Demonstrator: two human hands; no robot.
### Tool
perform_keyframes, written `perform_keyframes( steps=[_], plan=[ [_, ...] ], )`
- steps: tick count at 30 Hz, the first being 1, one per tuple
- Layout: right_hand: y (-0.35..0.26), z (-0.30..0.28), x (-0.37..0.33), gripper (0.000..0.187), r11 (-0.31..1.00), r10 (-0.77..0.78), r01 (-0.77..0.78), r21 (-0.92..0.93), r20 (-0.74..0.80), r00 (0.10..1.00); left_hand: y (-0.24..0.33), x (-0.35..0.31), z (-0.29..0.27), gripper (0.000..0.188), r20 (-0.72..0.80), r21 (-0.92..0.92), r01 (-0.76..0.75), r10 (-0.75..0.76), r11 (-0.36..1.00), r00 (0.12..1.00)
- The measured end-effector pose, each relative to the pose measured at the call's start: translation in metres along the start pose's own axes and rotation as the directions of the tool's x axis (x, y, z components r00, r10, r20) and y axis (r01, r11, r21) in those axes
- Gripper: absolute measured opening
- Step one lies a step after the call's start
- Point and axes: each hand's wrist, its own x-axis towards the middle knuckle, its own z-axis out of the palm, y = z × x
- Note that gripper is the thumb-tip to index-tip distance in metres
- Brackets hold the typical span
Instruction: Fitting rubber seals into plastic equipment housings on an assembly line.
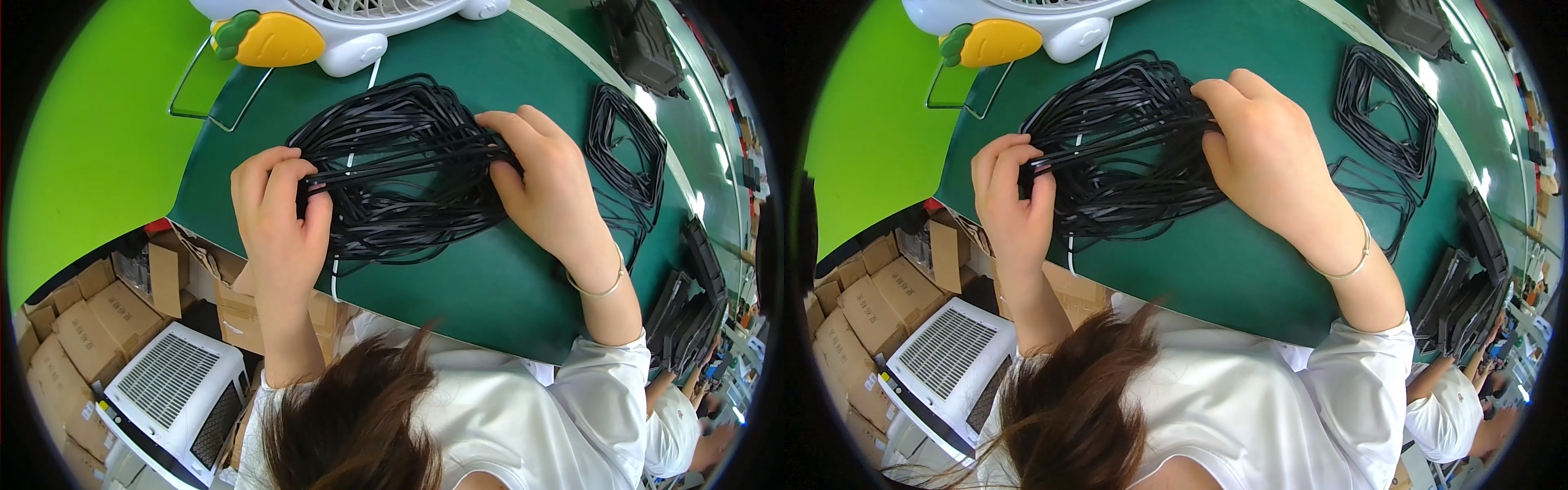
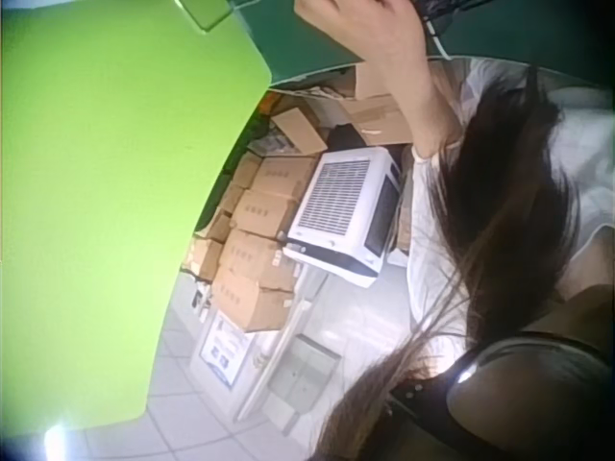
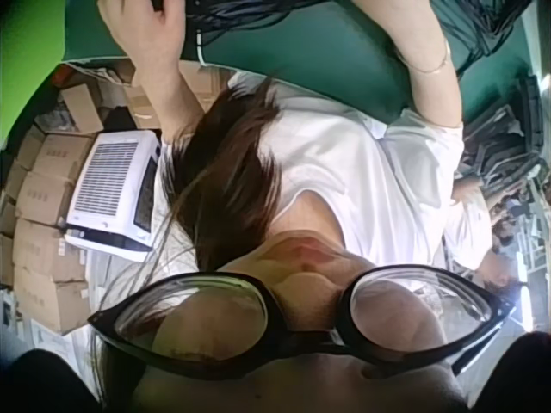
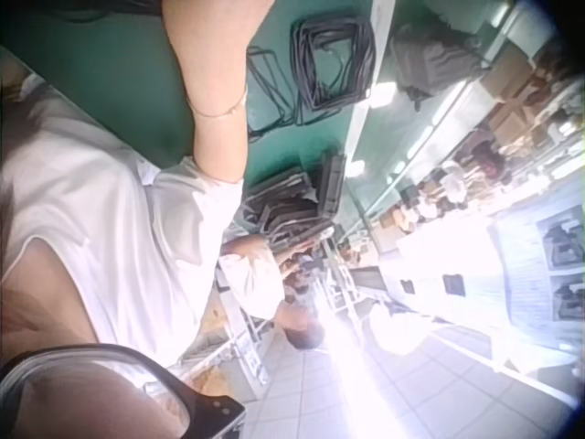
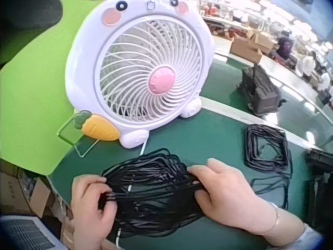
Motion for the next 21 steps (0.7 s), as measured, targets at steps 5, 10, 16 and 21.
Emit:
perform_keyframes(
  steps=[5, 10, 16, 21],
  plan=[
    [0.008, 0.006, 0.003, 0.022, 0.999, -0.033, 0.033, 0.026, -0.002, 0.999, 0.001, 0.001, 0.001, 0.018, 0.004, 0.017, 0.019, -0.019, 1.000, 1.000],
    [0.005, 0.003, 0.002, 0.023, 0.999, 0.018, -0.017, 0.043, -0.017, 1.000, -0.001, 0.000, 0.003, 0.028, 0.018, 0.052, -0.017, 0.016, 0.999, 1.000],
    [-0.033, -0.016, -0.017, 0.027, 0.926, -0.248, 0.223, 0.303, 0.048, 0.968, 0.033, 0.008, -0.008, 0.071, 0.218, -0.076, -0.291, 0.301, 0.954, 0.928],
    [-0.056, -0.032, -0.029, 0.036, 0.767, -0.401, 0.345, 0.541, -0.016, 0.916, 0.034, 0.003, 0.006, 0.051, 0.083, -0.295, -0.370, 0.409, 0.881, 0.909]
  ],
)
